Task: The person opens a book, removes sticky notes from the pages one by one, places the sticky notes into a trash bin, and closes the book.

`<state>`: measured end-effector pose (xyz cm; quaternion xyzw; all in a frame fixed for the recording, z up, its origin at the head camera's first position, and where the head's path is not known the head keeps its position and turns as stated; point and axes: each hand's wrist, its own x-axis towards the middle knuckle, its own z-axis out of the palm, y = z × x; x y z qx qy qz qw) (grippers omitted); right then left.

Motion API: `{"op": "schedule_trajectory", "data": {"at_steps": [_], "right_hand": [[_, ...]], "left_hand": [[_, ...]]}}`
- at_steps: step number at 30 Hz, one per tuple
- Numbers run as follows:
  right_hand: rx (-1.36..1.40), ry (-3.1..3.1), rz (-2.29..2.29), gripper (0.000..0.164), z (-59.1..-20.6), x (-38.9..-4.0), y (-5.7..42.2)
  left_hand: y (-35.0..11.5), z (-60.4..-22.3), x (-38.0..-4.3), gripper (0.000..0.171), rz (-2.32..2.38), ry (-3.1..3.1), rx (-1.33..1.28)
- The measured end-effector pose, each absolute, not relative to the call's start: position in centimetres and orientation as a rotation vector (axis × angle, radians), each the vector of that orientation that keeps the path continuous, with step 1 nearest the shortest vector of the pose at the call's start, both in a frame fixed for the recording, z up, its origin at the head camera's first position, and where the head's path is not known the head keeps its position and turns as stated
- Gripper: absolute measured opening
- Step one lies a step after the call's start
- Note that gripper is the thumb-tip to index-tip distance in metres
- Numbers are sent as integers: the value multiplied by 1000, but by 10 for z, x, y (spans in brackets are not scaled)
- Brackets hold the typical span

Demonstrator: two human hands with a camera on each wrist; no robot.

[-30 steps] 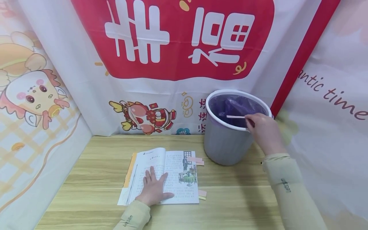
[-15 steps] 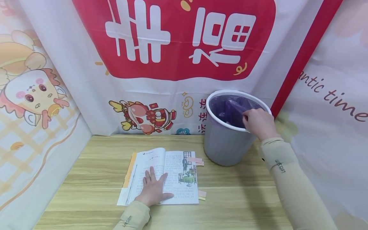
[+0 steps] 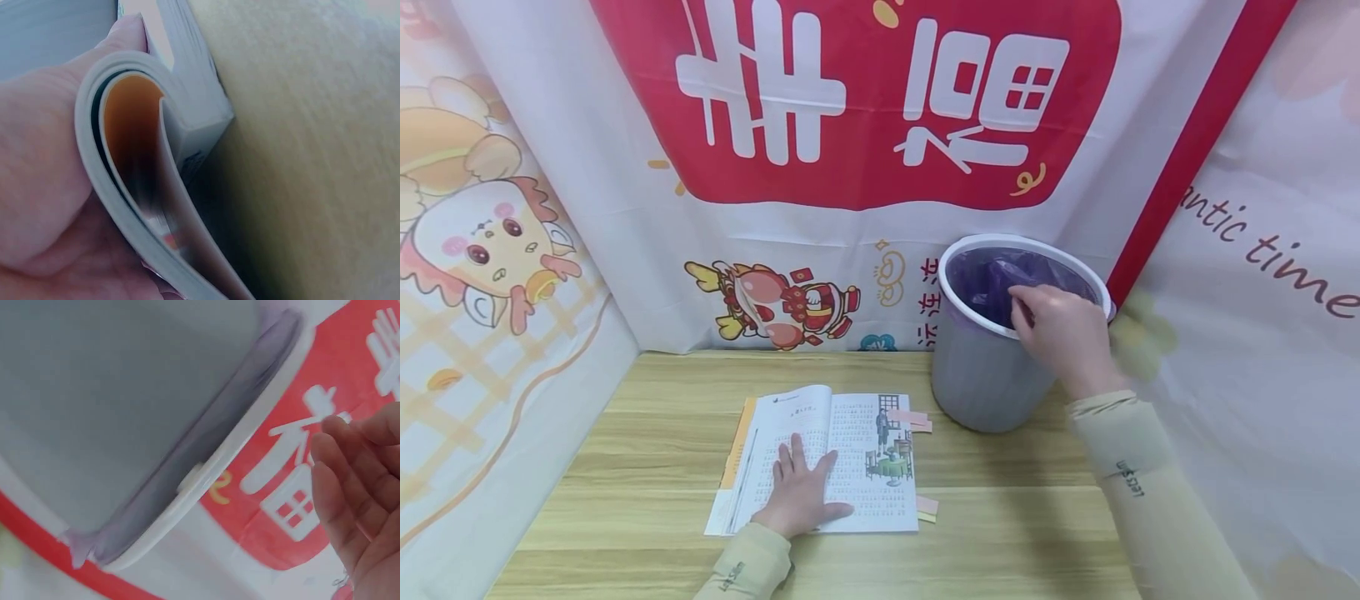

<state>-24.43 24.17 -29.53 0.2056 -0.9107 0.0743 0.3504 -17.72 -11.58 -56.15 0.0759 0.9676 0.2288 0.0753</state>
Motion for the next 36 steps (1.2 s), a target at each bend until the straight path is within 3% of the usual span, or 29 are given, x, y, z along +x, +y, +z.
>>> {"op": "schedule_trajectory", "data": {"at_steps": [6,16,24,36], "right_hand": [[760,-2079,278,22,-328,-235,216],[873,-2183,317,21,-426,-241,195],[787,-2454,412,18,-490,-248,192],[674,-2787,472,19,-541,-266,175]], "left_hand": [[-116,-565,-180,98,664,2907,227],[-116,-562,-178,97,665,2907,227],[-117,-564,-178,98,655,2903,224],[-115,-566,-179,100,637,2897,209]]}}
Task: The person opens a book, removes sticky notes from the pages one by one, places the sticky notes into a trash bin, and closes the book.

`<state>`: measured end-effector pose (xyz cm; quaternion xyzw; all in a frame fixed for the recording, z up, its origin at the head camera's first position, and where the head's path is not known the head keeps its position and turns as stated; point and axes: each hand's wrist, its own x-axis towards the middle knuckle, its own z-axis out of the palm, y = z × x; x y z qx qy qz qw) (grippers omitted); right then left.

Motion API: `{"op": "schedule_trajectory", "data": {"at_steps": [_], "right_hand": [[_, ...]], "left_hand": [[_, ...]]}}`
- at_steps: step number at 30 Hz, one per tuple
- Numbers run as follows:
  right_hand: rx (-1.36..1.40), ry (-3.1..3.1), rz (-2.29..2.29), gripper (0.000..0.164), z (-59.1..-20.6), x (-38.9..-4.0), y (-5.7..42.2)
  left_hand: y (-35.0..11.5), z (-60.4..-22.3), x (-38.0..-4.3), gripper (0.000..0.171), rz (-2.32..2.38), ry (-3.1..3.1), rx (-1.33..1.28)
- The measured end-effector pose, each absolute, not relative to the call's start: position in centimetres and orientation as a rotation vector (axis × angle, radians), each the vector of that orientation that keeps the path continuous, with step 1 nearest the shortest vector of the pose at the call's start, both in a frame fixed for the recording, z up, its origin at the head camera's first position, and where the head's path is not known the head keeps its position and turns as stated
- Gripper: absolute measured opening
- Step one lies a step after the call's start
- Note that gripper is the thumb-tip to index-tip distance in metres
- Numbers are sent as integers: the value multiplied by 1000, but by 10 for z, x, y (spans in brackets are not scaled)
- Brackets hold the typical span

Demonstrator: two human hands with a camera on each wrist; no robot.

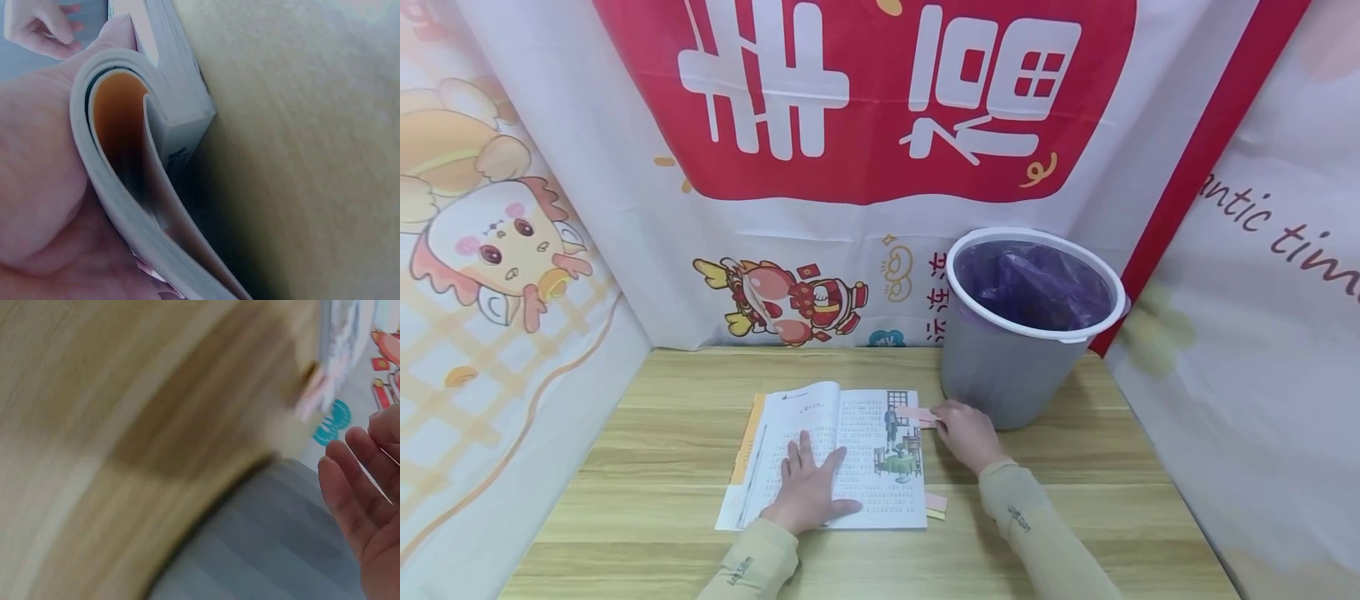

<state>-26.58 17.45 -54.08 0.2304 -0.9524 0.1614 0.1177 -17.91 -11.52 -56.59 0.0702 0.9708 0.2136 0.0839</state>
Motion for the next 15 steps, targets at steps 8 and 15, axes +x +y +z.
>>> {"op": "schedule_trajectory", "data": {"at_steps": [8,15], "right_hand": [[699,-2837,485,16,-562,-281,165],[697,-2891,431,20,-567,-289,158]], "left_hand": [[-116,-569,-180,101,643,2900,205],[-115,-567,-179,100,650,2898,214]]}}
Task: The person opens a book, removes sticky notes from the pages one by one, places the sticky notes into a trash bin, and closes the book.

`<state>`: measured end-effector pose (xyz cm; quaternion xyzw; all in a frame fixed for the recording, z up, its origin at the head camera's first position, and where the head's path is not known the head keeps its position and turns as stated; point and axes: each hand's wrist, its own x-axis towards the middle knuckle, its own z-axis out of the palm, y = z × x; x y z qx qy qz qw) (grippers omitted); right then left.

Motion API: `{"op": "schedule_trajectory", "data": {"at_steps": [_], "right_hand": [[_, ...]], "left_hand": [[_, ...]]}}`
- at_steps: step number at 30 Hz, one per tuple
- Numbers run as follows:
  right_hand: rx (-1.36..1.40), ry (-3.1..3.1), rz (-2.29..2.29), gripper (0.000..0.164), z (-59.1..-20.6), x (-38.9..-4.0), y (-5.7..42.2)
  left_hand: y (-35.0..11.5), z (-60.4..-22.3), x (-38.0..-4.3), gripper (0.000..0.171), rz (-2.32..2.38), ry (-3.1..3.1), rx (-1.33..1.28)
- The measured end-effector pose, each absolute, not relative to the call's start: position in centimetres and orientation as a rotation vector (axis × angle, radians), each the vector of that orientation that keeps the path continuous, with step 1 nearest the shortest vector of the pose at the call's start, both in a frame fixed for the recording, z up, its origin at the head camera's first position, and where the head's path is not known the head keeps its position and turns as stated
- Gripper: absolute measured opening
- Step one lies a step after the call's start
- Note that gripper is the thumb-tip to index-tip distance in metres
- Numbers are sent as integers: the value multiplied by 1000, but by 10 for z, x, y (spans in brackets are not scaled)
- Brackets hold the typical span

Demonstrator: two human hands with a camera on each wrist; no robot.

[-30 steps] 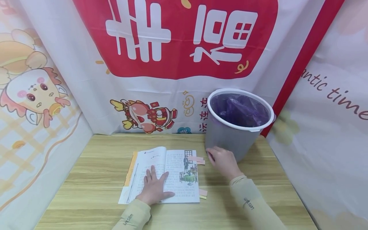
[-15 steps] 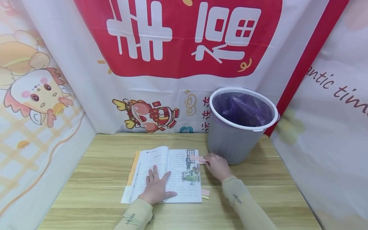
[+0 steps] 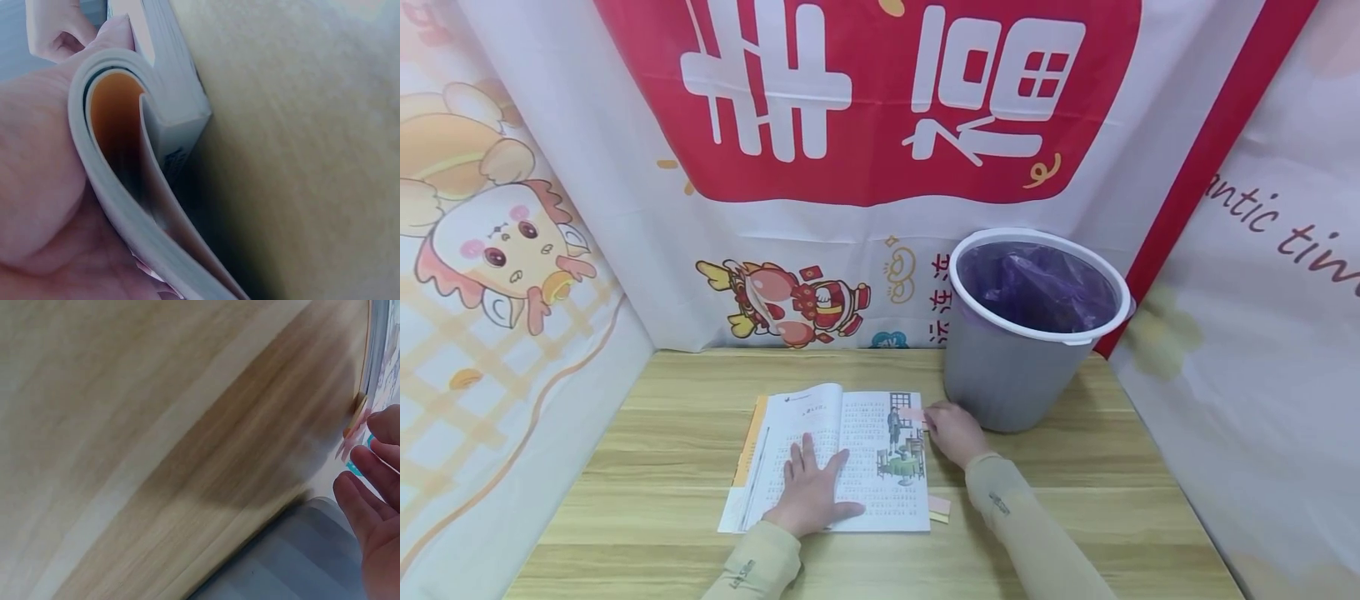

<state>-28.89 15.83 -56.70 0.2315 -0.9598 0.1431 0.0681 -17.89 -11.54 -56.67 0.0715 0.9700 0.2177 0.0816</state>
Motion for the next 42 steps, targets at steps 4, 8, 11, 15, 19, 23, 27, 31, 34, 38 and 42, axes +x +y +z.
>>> {"op": "schedule_trajectory", "data": {"at_steps": [4,8,11,15,19,23,27,31,34,38,42], "right_hand": [[708,-2913,382,23,-568,-292,157],[731,-2910,327,21,-571,-296,157],[766,-2877,331,19,-573,-298,158],[824,-2821,332,15,-574,-300,157],[822,-2821,314,15,-572,-301,157],[802,-2832,292,13,-570,-302,156],[799,-2846,266,12,-565,-303,155],[794,-2894,250,13,-559,-305,155],[780,-2906,257,13,-555,-307,155],[739,-2899,310,11,-551,-308,154],[656,-2905,424,13,-546,-306,151]], "left_hand": [[-115,-565,-178,99,659,2896,221],[-114,-566,-179,99,648,2900,221],[-114,-568,-180,99,648,2902,224],[-113,-570,-180,99,664,2896,230],[-113,-570,-181,99,669,2896,234],[-113,-571,-180,99,668,2894,232],[-113,-570,-180,99,661,2895,231],[-113,-570,-180,99,652,2896,231],[-114,-571,-181,99,648,2896,232],[-115,-571,-180,99,650,2896,228],[-116,-570,-180,100,650,2892,219]]}}
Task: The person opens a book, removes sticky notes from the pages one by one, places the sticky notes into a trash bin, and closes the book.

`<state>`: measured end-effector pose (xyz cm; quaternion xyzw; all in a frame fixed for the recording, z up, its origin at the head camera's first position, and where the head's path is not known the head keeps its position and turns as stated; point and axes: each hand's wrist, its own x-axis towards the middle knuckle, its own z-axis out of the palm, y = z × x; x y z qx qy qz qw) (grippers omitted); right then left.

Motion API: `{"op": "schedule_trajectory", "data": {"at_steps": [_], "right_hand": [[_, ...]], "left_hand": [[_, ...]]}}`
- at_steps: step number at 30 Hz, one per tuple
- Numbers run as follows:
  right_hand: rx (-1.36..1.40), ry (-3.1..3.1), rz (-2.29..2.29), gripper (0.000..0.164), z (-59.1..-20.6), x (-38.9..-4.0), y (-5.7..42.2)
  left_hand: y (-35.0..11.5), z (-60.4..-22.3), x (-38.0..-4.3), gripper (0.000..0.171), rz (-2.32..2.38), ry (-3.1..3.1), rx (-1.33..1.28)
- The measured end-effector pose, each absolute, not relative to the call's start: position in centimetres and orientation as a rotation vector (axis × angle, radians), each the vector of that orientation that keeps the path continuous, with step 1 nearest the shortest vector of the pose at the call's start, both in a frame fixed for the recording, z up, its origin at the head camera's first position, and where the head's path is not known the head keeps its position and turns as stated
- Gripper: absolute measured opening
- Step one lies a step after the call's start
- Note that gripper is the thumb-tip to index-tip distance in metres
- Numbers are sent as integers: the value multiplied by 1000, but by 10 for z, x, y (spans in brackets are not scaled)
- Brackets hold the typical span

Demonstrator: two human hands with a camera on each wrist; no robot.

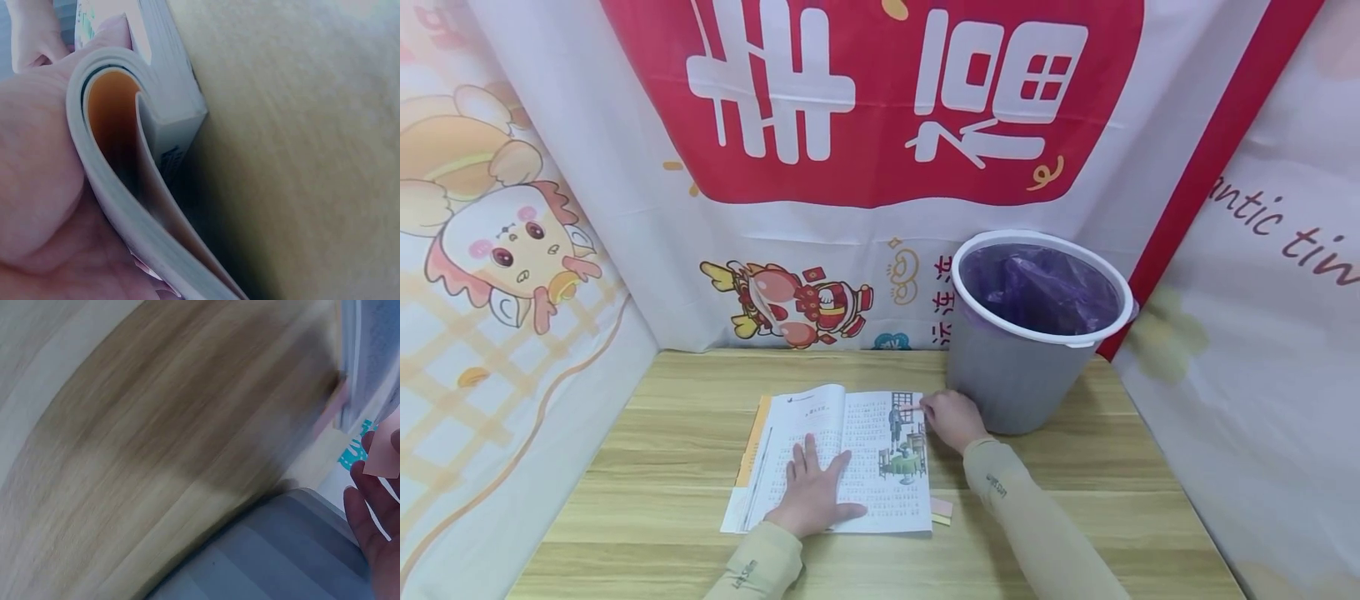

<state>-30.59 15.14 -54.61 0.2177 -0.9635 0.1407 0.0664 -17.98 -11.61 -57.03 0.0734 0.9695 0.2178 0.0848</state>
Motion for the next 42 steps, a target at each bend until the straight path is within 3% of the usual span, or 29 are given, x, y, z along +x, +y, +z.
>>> {"op": "schedule_trajectory", "data": {"at_steps": [12,26,33,42], "right_hand": [[561,-2817,653,19,-512,-281,155],[907,-2117,610,25,-379,-227,200],[823,-1997,599,28,-336,-223,224],[552,-2080,522,24,-319,-240,253]], "left_hand": [[-115,-572,-178,99,655,2882,212],[-115,-566,-177,98,642,2895,201],[-114,-569,-178,98,647,2901,207],[-114,-569,-180,99,656,2890,218]]}}
